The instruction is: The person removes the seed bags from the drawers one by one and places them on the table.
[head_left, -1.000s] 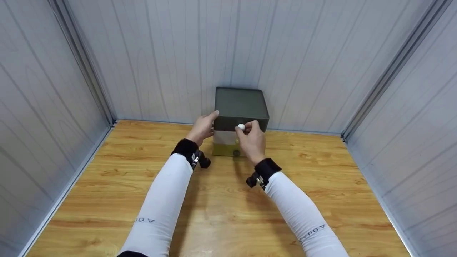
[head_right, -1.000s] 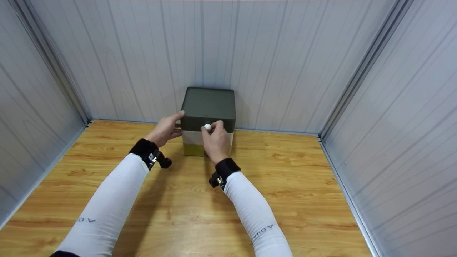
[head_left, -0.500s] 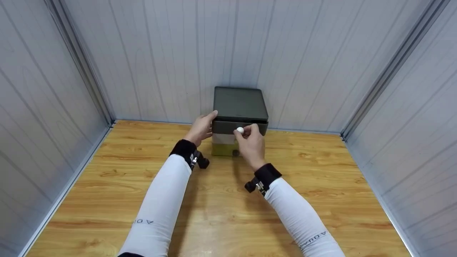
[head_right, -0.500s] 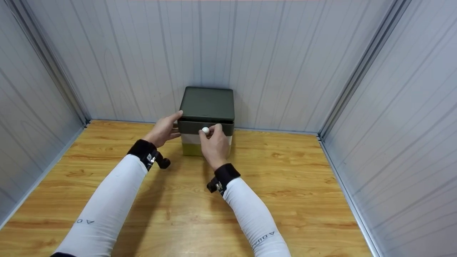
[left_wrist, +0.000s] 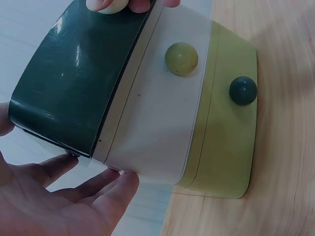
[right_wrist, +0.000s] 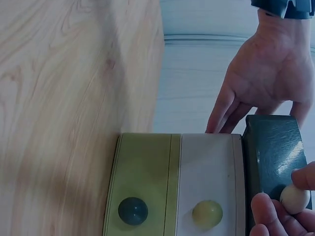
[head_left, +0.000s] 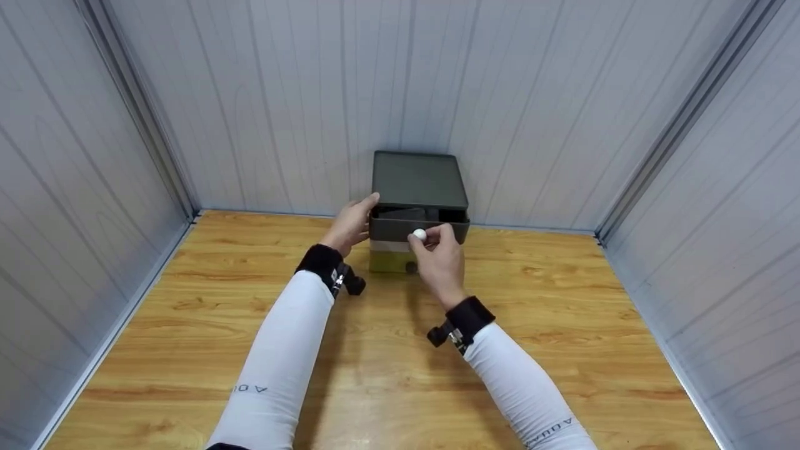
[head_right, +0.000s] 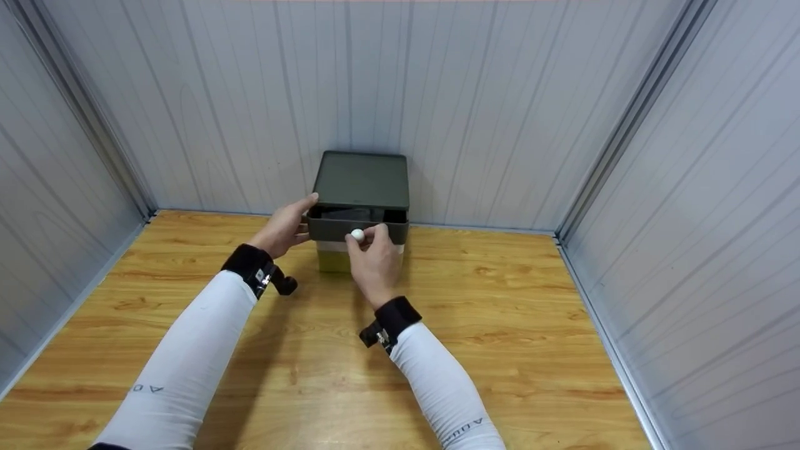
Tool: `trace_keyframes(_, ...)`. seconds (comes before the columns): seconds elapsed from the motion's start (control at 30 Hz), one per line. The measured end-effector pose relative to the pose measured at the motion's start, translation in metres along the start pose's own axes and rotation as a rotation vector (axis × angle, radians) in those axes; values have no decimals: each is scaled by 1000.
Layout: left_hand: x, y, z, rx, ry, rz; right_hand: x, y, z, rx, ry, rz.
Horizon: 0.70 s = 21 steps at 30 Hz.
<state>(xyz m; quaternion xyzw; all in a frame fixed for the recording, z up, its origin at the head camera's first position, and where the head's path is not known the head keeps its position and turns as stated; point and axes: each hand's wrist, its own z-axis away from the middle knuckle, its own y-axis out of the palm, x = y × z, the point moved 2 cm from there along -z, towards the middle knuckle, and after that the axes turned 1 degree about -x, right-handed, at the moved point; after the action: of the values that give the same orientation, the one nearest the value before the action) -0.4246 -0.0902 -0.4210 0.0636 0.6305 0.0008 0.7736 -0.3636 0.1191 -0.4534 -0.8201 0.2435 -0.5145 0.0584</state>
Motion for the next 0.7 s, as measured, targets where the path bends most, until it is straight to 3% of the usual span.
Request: trace_keyframes(0.7,1,-5,4,-6,-12,-15,8,-9,31,-26,-27,-24)
